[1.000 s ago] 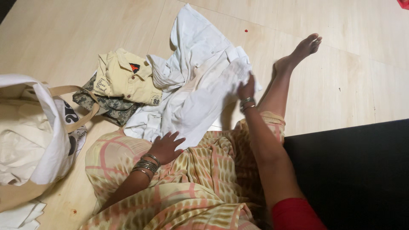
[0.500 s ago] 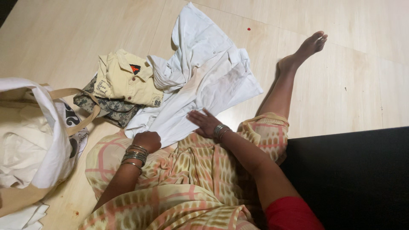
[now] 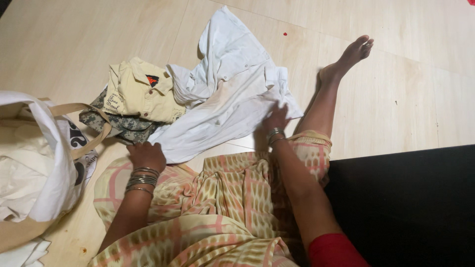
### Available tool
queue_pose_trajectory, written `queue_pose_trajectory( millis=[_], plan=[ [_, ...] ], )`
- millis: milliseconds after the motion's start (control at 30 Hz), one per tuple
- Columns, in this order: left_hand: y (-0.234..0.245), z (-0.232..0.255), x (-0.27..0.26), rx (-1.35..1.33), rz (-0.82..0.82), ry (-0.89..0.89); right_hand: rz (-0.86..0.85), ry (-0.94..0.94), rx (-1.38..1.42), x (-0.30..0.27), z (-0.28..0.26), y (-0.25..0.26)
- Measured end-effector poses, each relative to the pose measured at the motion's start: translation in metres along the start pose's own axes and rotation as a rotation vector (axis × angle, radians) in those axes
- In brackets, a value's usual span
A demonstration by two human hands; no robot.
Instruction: The person sits on the floor and folds a light green shirt, smoothing it out and folding it into a neat rectangle. They then retrieve additional folded clothes from a bag and place them on the floor.
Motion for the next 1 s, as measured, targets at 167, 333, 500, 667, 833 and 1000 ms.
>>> queue_pose_trajectory(
  millis=[167, 333, 500, 667, 833, 1000],
  plan=[
    [-0.007, 0.095, -0.016, -0.324, 0.162, -0.310, -0.171, 0.825, 0.208, -0.129, -0.124, -0.002],
    [-0.040, 0.112, -0.003, -0.200, -0.335, -0.164, -0.388, 0.877, -0.003, -0.124, -0.121, 0.027],
    [-0.051, 0.108, 0.000, -0.200, -0.383, -0.138, -0.230, 0.471, -0.153, -0.016, -0.021, 0.027],
    [-0.068, 0.106, 0.009, -0.280, -0.060, -0.149, -0.300, 0.136, -0.162, 0.028, 0.030, 0.019],
    [-0.101, 0.092, 0.030, -0.172, 0.197, -0.117, -0.253, 0.172, -0.255, -0.041, 0.010, 0.019],
    [-0.083, 0.070, 0.030, -0.215, 0.329, 0.088, -0.311, 0.302, -0.159, -0.073, -0.020, 0.075]
  ],
)
Point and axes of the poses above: each hand's wrist, its own x-axis towards the middle knuckle, its own y-axis out of the back of the hand, z = x × y, the point moved 2 cm from there along x, towards the middle knuckle, and after that the axes turned 14 degrees about z, right-handed, at the moved point
